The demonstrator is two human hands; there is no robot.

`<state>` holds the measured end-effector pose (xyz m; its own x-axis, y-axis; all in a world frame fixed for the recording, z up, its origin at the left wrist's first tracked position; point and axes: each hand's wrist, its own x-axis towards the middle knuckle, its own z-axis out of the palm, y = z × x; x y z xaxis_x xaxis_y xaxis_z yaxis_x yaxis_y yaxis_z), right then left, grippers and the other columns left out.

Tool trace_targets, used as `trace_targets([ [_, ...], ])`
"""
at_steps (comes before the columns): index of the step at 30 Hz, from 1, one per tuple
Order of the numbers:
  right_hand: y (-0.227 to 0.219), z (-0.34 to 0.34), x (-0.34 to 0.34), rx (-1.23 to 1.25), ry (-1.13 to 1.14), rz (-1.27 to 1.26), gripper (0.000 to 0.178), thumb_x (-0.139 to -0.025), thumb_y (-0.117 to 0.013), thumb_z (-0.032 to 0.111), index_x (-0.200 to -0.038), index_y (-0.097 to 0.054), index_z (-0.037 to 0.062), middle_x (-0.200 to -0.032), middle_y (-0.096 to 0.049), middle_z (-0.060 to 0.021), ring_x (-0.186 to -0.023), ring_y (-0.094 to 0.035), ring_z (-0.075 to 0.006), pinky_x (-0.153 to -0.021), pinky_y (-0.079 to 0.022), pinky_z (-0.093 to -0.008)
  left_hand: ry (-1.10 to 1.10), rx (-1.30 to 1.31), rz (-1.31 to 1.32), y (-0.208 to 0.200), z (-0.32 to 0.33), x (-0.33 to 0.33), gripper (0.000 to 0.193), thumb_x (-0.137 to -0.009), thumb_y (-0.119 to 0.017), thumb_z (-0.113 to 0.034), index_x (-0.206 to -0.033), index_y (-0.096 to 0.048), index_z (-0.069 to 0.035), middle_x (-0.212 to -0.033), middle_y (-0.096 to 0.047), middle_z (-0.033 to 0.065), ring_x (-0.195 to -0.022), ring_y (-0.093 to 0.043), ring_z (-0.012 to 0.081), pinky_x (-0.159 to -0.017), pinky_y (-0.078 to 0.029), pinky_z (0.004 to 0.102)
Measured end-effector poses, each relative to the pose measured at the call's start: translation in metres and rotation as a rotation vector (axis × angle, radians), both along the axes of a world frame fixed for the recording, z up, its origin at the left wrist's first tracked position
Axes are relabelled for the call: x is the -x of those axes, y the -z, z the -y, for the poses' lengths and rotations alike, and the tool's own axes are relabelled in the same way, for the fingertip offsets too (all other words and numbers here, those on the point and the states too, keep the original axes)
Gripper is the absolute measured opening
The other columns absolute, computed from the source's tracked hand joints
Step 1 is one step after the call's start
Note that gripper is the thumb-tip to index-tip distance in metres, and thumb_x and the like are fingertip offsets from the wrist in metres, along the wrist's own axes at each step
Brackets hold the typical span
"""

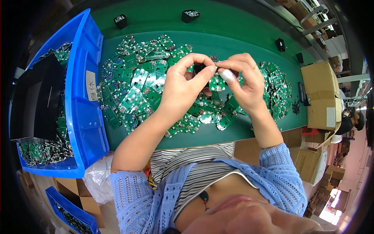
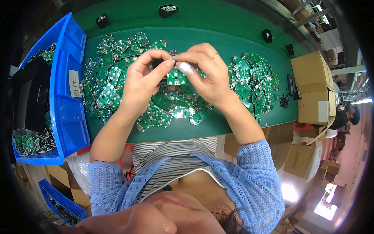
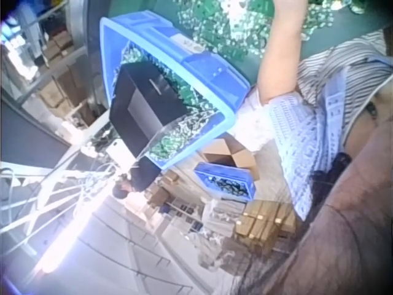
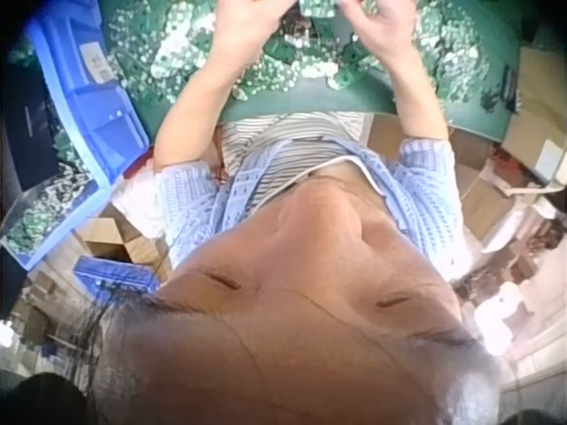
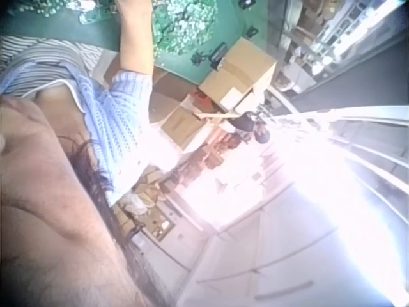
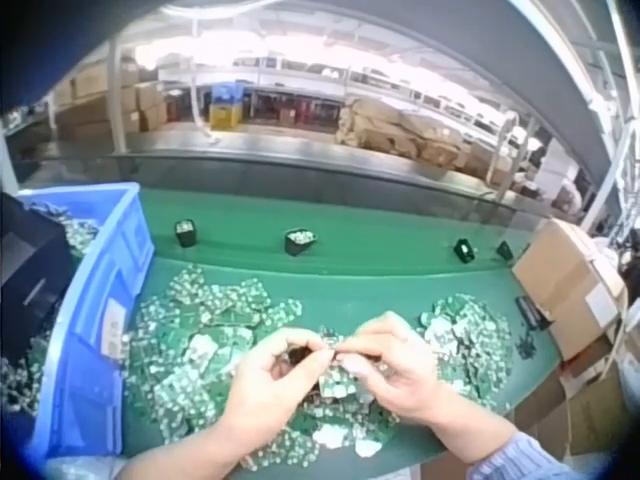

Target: The person assembles electronic components onto green circuit boards by hand, then installs the assembled circuit boards into plastic housings.

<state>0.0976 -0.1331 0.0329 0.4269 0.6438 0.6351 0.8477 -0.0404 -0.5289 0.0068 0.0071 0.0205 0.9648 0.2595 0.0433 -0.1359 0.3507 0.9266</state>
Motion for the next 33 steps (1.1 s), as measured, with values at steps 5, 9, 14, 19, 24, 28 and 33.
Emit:
trace_targets([
  [5, 0.001, 0.002, -0.004, 0.024, -0.036, 0.076, 0.018, -0.069, -0.064, -0.004, -0.086, -0.06, 0.0023, -0.08, -0.055, -0.0071, -0.071, -0.055, -0.0159, -0.056, -0.047, -0.0248, -0.004, -0.035, -0.018, 0.0, 0.002, 0.0, 0.009, -0.084, -0.057, -0.011, -0.089, -0.056, -0.003, -0.077, -0.054, -0.0007, -0.06, -0.049, 0.0022, -0.049, -0.047, 0.0194],
  [9, -0.003, 0.004, -0.007, 0.009, -0.041, 0.011, 0.017, -0.069, -0.065, -0.003, -0.084, -0.058, 0.0023, -0.079, -0.056, -0.0065, -0.069, -0.055, -0.0158, -0.055, -0.047, -0.0241, -0.043, -0.098, 0.041, 0.002, 0.004, -0.002, 0.011, -0.085, -0.055, -0.008, -0.095, -0.055, -0.003, -0.078, -0.053, -0.0006, -0.058, -0.048, 0.0023, -0.047, -0.044, 0.0185],
  [14, -0.011, 0.003, -0.003, 0.076, -0.018, 0.259, 0.02, -0.065, -0.066, -0.001, -0.083, -0.057, 0.0046, -0.077, -0.056, -0.0071, -0.066, -0.057, -0.0194, -0.053, -0.047, -0.0267, -0.229, -0.164, 0.157, 0.002, 0.011, 0.0, 0.02, -0.084, -0.055, -0.005, -0.103, -0.053, -0.004, -0.08, -0.055, 0.0012, -0.055, -0.046, 0.0034, -0.045, -0.04, 0.0192],
  [19, -0.015, 0.002, -0.002, 0.083, 0.024, 0.381, 0.023, -0.063, -0.068, 0.001, -0.083, -0.057, 0.0054, -0.077, -0.057, -0.0069, -0.063, -0.058, -0.0208, -0.051, -0.047, -0.0287, -0.371, -0.484, 0.22, 0.007, 0.01, -0.002, 0.028, -0.079, -0.06, -0.006, -0.107, -0.056, -0.004, -0.086, -0.06, 0.0087, -0.061, -0.054, 0.0099, -0.051, -0.044, 0.0241],
  [24, -0.016, 0.002, 0.0, 0.123, 0.034, 0.425, 0.023, -0.063, -0.068, 0.0, -0.083, -0.058, 0.0051, -0.077, -0.057, -0.0065, -0.061, -0.058, -0.0198, -0.05, -0.048, -0.0287, -0.399, -0.589, 0.189, 0.001, 0.01, 0.001, 0.027, -0.077, -0.061, -0.005, -0.104, -0.06, -0.004, -0.087, -0.061, 0.0112, -0.066, -0.059, 0.0189, -0.056, -0.047, 0.0275],
  [28, -0.016, 0.002, 0.001, 0.139, 0.035, 0.423, 0.022, -0.064, -0.067, 0.0, -0.083, -0.057, 0.0051, -0.077, -0.057, -0.0064, -0.061, -0.058, -0.0194, -0.049, -0.048, -0.0287, -0.44, -0.657, 0.226, 0.0, 0.009, 0.002, 0.028, -0.076, -0.06, -0.004, -0.104, -0.06, -0.004, -0.088, -0.062, 0.0117, -0.069, -0.06, 0.0221, -0.058, -0.048, 0.0292],
  [33, -0.014, 0.001, 0.0, 0.106, 0.022, 0.399, 0.021, -0.065, -0.067, -0.001, -0.083, -0.057, 0.0048, -0.077, -0.057, -0.0063, -0.06, -0.058, -0.0195, -0.048, -0.047, -0.0286, -0.461, -0.687, 0.246, 0.001, 0.009, 0.002, 0.028, -0.076, -0.061, -0.004, -0.104, -0.06, -0.004, -0.087, -0.061, 0.0119, -0.071, -0.06, 0.0232, -0.059, -0.048, 0.0301],
])
